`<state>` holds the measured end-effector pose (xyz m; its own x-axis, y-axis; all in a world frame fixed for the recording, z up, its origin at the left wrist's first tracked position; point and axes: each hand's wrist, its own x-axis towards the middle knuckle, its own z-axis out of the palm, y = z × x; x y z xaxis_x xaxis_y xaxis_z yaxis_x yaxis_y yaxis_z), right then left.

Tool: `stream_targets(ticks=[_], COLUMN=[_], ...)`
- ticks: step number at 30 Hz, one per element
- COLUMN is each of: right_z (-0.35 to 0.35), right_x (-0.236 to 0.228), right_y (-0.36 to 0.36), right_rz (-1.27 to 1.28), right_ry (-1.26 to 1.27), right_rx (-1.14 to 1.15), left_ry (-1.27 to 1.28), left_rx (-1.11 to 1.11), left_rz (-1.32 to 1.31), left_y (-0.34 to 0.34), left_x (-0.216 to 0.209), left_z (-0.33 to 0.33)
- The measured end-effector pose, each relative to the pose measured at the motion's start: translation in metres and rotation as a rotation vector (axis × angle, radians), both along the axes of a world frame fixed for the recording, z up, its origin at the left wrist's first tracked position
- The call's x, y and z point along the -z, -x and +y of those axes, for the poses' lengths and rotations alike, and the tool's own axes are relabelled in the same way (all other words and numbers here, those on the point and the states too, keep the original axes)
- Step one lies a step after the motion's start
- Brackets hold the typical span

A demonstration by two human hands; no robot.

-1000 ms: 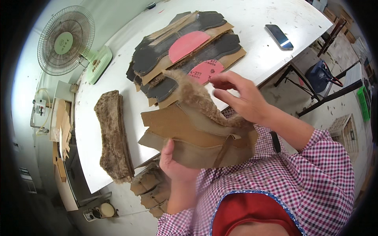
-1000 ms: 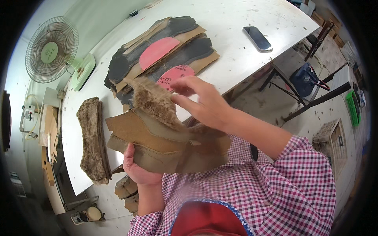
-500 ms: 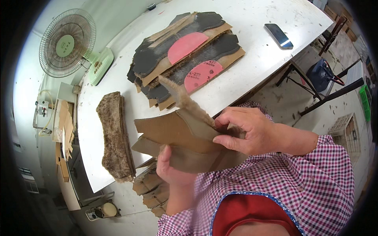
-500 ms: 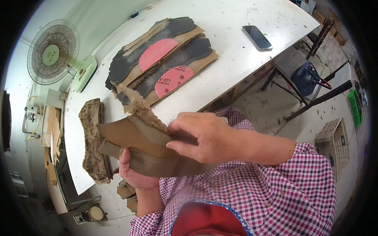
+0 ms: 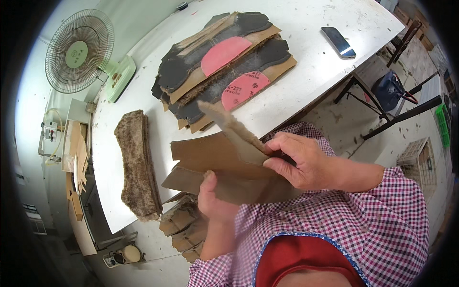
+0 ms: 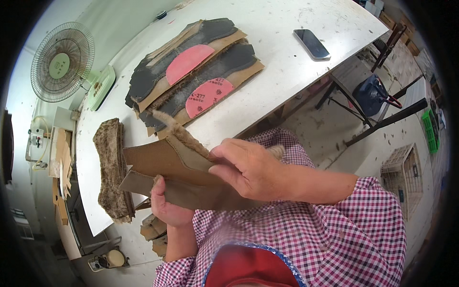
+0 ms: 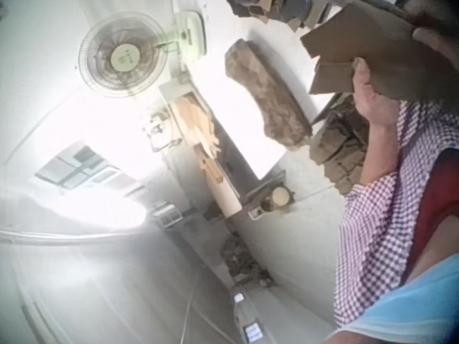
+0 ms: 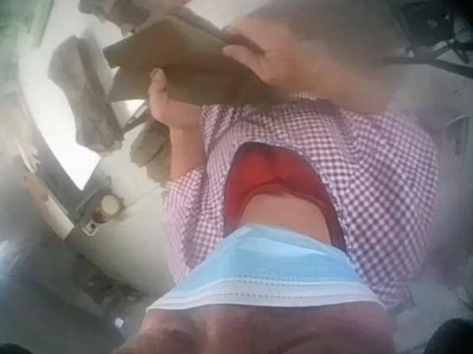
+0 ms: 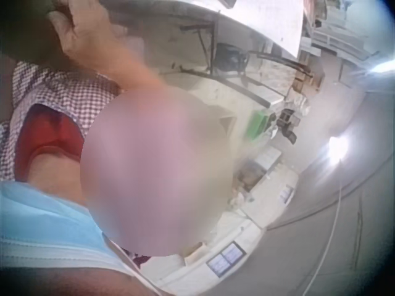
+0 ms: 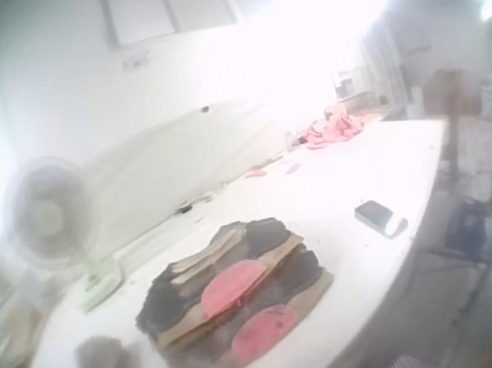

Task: The person repeatedly picks up individual pieces of material from a stack on a table, turns them over to inspect both sides, and places them back on the stack. The person handles the materials one at a time throughout the clip.

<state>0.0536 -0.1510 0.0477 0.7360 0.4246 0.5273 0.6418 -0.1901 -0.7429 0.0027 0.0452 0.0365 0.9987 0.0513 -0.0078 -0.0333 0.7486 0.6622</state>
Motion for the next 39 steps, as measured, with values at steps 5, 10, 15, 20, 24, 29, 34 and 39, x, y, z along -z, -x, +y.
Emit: stream_targets(ticks=[5, 10, 15, 20, 24, 29, 34, 39], right_z=[0.003, 0.0, 0.008, 0.005, 0.006, 0.007, 0.003, 0.005], right_x=[-0.011, -0.015, -0.013, -0.016, -0.016, -0.026, -0.03, -0.042], right_y=[-0.006, -0.001, -0.003, -0.002, -0.003, -0.004, -0.005, -0.01], right_rz=[-0.112, -0.03, 0.047, -0.004, 0.01, 0.059, 0.084, 0.099], right_ry=[0.032, 0.008, -0.094, -0.052, -0.11, -0.133, -0.145, -0.072], right_rx=[0.027, -0.033, 0.022, 0.019, 0.02, 0.002, -0.035, -0.015], left_ry=[0.01, 0.01, -0.007, -0.025, -0.042, -0.032, -0.067, -0.069], left_rx=[0.019, 0.057, 0.074, 0.086, 0.077, 0.119, 0.14, 0.13], left_rz=[-0.013, 0.036, 0.039, 0.09, 0.108, 0.114, 0.171, 0.169], left_y=[0.0, 0.001, 0.0, 0.004, 0.004, 0.005, 0.006, 0.005], left_x=[0.007, 0.01, 0.009, 0.019, 0.021, 0.021, 0.018, 0.012], left_z=[0.0, -0.003, -0.005, -0.009, -0.008, -0.01, -0.011, -0.015])
